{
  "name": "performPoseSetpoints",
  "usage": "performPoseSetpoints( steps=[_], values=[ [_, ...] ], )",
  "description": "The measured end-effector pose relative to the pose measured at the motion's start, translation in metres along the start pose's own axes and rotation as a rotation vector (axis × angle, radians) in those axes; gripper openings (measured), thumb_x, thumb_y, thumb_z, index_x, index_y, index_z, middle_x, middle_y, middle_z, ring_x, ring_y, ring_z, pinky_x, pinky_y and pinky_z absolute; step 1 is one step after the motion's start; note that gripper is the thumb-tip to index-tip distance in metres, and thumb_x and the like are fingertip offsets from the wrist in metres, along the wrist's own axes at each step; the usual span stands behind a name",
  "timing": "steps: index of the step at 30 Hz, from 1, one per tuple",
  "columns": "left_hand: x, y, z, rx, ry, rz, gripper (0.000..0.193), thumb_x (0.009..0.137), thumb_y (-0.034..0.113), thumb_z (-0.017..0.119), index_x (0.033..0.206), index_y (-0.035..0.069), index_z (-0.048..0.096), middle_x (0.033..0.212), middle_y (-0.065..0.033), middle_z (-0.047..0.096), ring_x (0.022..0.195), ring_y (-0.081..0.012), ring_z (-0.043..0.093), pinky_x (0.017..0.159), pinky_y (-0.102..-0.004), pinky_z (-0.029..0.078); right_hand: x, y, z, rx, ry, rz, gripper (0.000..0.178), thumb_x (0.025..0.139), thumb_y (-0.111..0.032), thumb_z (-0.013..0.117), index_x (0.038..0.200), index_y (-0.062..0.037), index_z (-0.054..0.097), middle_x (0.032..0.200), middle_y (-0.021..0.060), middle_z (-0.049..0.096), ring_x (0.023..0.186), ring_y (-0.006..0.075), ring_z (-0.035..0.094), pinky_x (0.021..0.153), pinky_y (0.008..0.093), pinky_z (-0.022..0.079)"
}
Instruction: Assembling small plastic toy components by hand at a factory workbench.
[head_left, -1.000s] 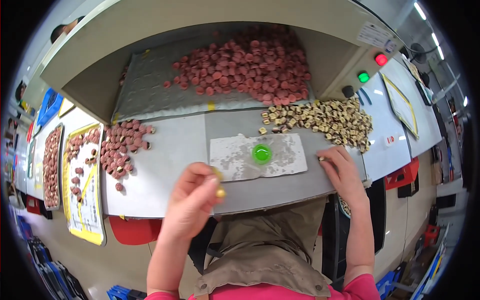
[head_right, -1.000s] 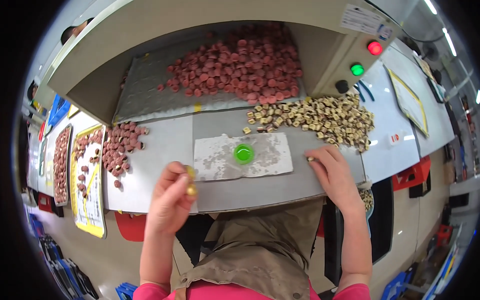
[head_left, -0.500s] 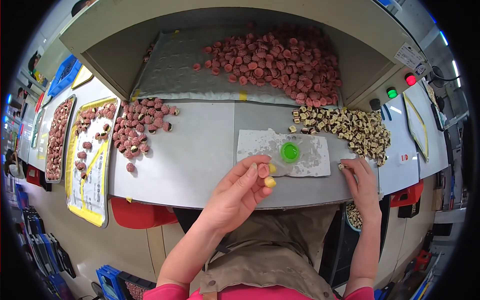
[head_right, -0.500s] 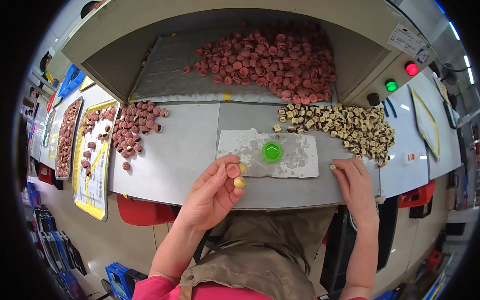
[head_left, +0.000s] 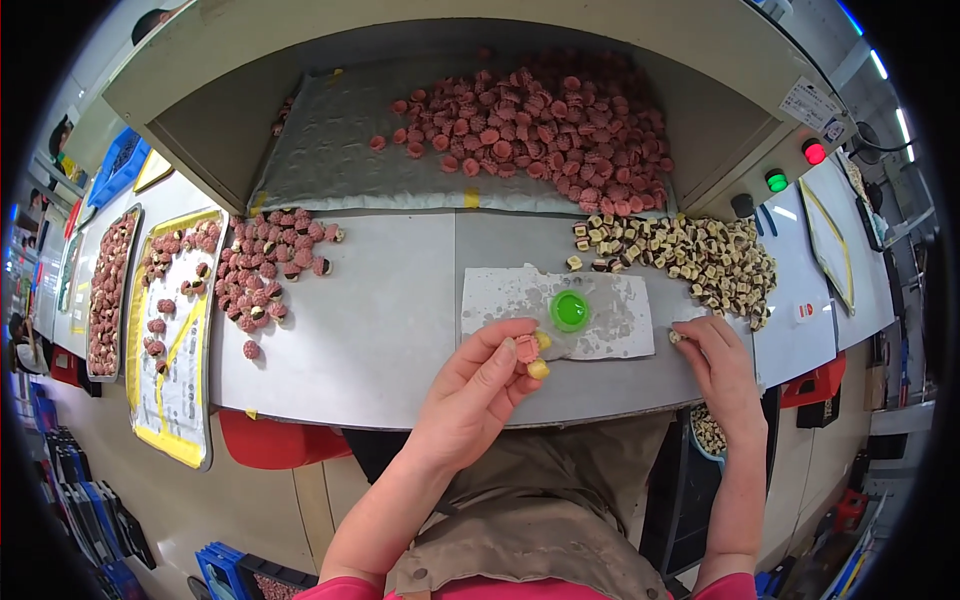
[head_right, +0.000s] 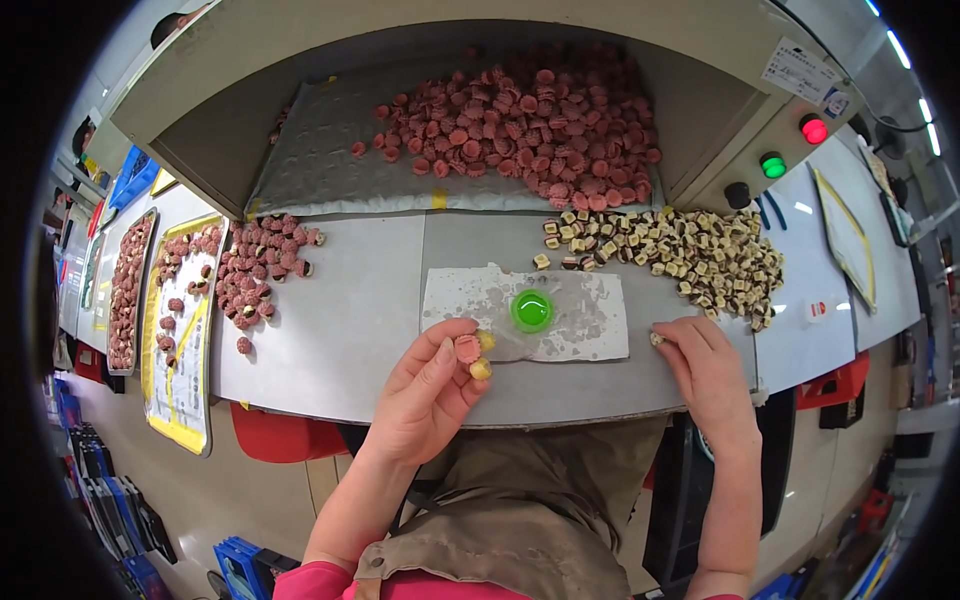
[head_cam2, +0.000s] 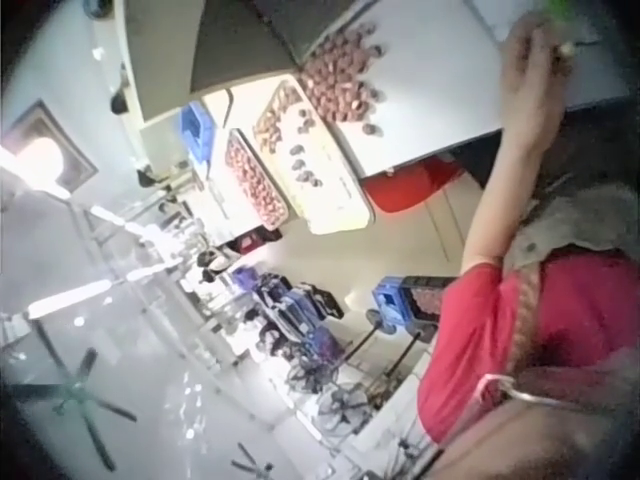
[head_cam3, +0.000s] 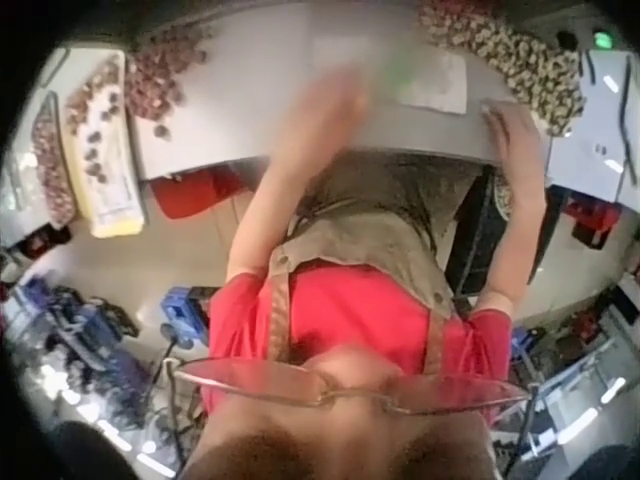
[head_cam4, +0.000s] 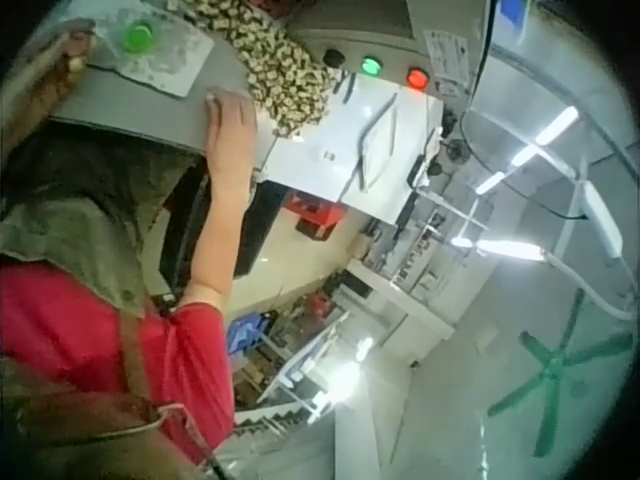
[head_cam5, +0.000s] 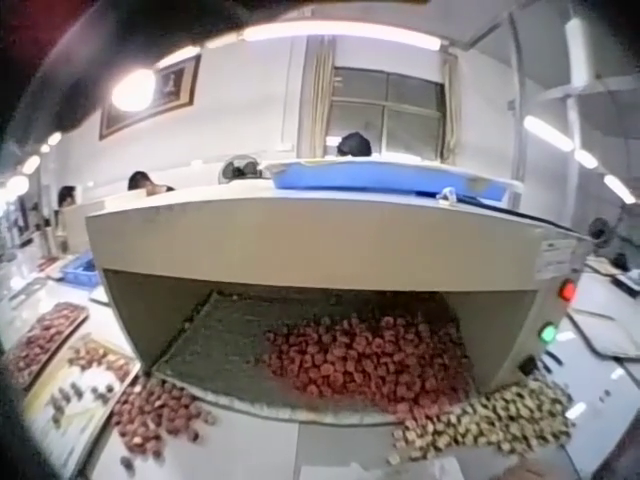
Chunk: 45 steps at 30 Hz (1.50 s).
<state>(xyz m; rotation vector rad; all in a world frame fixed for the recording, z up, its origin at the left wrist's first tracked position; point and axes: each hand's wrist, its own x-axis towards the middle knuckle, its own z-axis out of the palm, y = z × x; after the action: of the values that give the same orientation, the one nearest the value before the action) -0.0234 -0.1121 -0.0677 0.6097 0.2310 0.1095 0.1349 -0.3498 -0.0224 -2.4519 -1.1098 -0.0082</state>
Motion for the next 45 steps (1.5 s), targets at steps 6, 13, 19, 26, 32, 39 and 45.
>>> performPoseSetpoints(
  steps=[6, 13, 19, 26, 32, 39, 45],
  values=[
    [0.004, -0.008, 0.011, 0.14, 0.015, 0.052, 0.033, 0.097, 0.019, 0.05, 0.126, 0.003, 0.048, 0.113, -0.0034, 0.058, 0.102, -0.0117, 0.055, 0.089, -0.0274, 0.045, 0.008, -0.014, -0.008, 0.184, -0.025, 0.18, 0.015, 0.082, 0.002, 0.061, 0.097, -0.0004, 0.06, 0.089, 0.0113, 0.058, 0.08, 0.0237, 0.058, 0.069, 0.0307, 0.046],
    [0.008, -0.013, 0.011, 0.253, 0.027, 0.132, 0.029, 0.096, 0.013, 0.052, 0.123, 0.004, 0.049, 0.112, -0.0035, 0.057, 0.099, -0.0117, 0.054, 0.088, -0.0285, 0.044, 0.05, -0.059, 0.015, 0.387, -0.018, -0.103, 0.016, 0.081, 0.0, 0.063, 0.096, -0.0037, 0.061, 0.088, 0.0099, 0.058, 0.078, 0.0232, 0.057, 0.069, 0.0318, 0.047],
    [0.008, -0.012, 0.013, 0.246, 0.029, 0.102, 0.029, 0.096, 0.012, 0.052, 0.123, 0.004, 0.048, 0.11, -0.003, 0.057, 0.1, -0.0111, 0.053, 0.088, -0.0279, 0.044, 0.069, -0.058, 0.039, 0.093, -0.023, -0.319, 0.015, 0.079, -0.003, 0.064, 0.094, -0.0042, 0.06, 0.086, 0.01, 0.055, 0.081, 0.0273, 0.056, 0.07, 0.0355, 0.047],
    [0.009, -0.014, 0.009, 0.261, 0.024, 0.152, 0.028, 0.096, 0.013, 0.052, 0.122, 0.004, 0.048, 0.11, -0.0022, 0.057, 0.098, -0.0106, 0.053, 0.087, -0.0272, 0.044, 0.075, -0.05, 0.036, 0.104, -0.123, -0.422, 0.016, 0.078, -0.004, 0.064, 0.094, -0.0046, 0.06, 0.086, 0.01, 0.055, 0.082, 0.0286, 0.055, 0.071, 0.0367, 0.047],
    [0.011, -0.015, 0.01, 0.273, 0.037, 0.129, 0.029, 0.097, 0.016, 0.049, 0.123, 0.004, 0.048, 0.108, -0.0009, 0.056, 0.097, -0.0102, 0.053, 0.086, -0.0265, 0.043, 0.069, -0.043, 0.036, 0.158, -0.066, -0.367, 0.015, 0.081, -0.003, 0.063, 0.095, -0.0043, 0.061, 0.089, 0.0086, 0.057, 0.081, 0.0234, 0.057, 0.072, 0.0319, 0.046],
    [0.005, -0.012, 0.013, 0.218, 0.036, 0.08, 0.031, 0.098, 0.022, 0.047, 0.124, 0.003, 0.048, 0.108, -0.0001, 0.055, 0.098, -0.0102, 0.052, 0.087, -0.0265, 0.043, 0.038, -0.057, 0.037, 0.866, -0.126, 0.088, 0.016, 0.089, -0.003, 0.058, 0.104, -0.0019, 0.058, 0.096, 0.0039, 0.057, 0.089, 0.0113, 0.056, 0.079, 0.0251, 0.045],
    [0.006, -0.013, 0.015, 0.222, 0.016, 0.071, 0.032, 0.098, 0.023, 0.047, 0.124, 0.003, 0.048, 0.108, -0.0001, 0.055, 0.098, -0.0106, 0.052, 0.087, -0.0268, 0.043, 0.029, -0.07, 0.049, 1.023, -0.086, 0.04, 0.018, 0.09, -0.005, 0.058, 0.108, -0.0028, 0.058, 0.101, 0.0027, 0.059, 0.086, 0.0084, 0.055, 0.076, 0.0236, 0.045]
  ],
)
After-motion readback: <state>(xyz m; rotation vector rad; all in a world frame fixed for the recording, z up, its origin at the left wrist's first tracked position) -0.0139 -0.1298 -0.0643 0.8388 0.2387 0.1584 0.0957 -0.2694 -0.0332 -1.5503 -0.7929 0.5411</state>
